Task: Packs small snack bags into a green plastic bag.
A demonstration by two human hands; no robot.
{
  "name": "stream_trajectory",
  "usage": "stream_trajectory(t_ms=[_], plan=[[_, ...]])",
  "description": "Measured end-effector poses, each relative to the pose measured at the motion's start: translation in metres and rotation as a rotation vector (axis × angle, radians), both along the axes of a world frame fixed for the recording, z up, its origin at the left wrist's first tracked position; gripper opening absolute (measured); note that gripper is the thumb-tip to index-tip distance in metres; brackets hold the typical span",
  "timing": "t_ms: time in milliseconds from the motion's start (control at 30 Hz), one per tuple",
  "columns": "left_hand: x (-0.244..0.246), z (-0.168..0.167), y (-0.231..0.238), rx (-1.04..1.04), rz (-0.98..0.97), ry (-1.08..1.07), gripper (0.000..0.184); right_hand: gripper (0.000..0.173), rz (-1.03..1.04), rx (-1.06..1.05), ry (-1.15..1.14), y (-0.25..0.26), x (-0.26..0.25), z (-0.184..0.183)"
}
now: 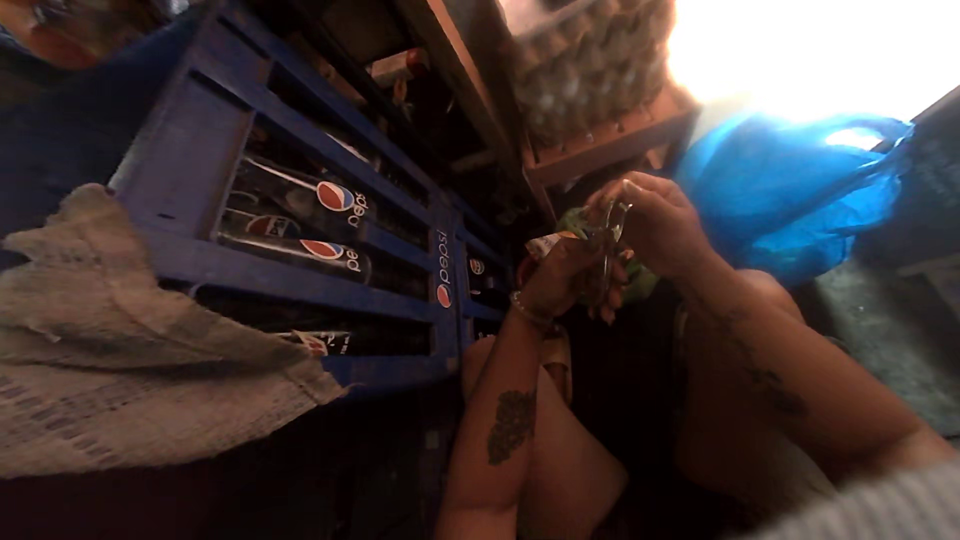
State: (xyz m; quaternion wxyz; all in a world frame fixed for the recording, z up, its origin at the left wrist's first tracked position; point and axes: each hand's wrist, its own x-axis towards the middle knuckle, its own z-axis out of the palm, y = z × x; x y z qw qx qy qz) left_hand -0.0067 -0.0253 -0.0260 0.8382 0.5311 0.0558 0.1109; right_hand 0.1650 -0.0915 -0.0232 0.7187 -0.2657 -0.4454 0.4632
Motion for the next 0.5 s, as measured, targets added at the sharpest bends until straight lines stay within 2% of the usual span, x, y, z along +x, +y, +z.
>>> stream_trajectory(t_ms=[100,200,233,300,333,433,500], plan=[[0.001,0.001,-0.003,-0.014,0.125,0.007,0.044,0.035,0.015,-0.023,0.017,0.000,-0.003,0.000],[0.001,-0.001,0.001,-0.080,0.204,-0.042,0.052,0.040,0.043,-0.087,-0.114,0.000,-0.005,0.000],[0.001,-0.001,0.002,-0.126,0.217,-0.057,0.058,0.036,0.057,-0.132,-0.178,-0.002,-0.007,0.001],[0.001,-0.001,0.003,-0.148,0.226,-0.050,0.060,0.018,0.119,-0.219,-0.254,-0.005,-0.012,0.007],[0.001,-0.002,0.003,-0.143,0.248,-0.029,0.059,0.016,0.150,-0.252,-0.260,-0.007,-0.014,0.010],[0.004,-0.002,0.004,-0.067,0.341,0.056,0.048,0.026,0.049,-0.326,-0.196,-0.005,-0.014,0.009],[0.006,0.000,0.008,0.003,0.371,0.162,0.054,0.040,-0.045,-0.357,-0.049,-0.001,-0.009,0.006]])
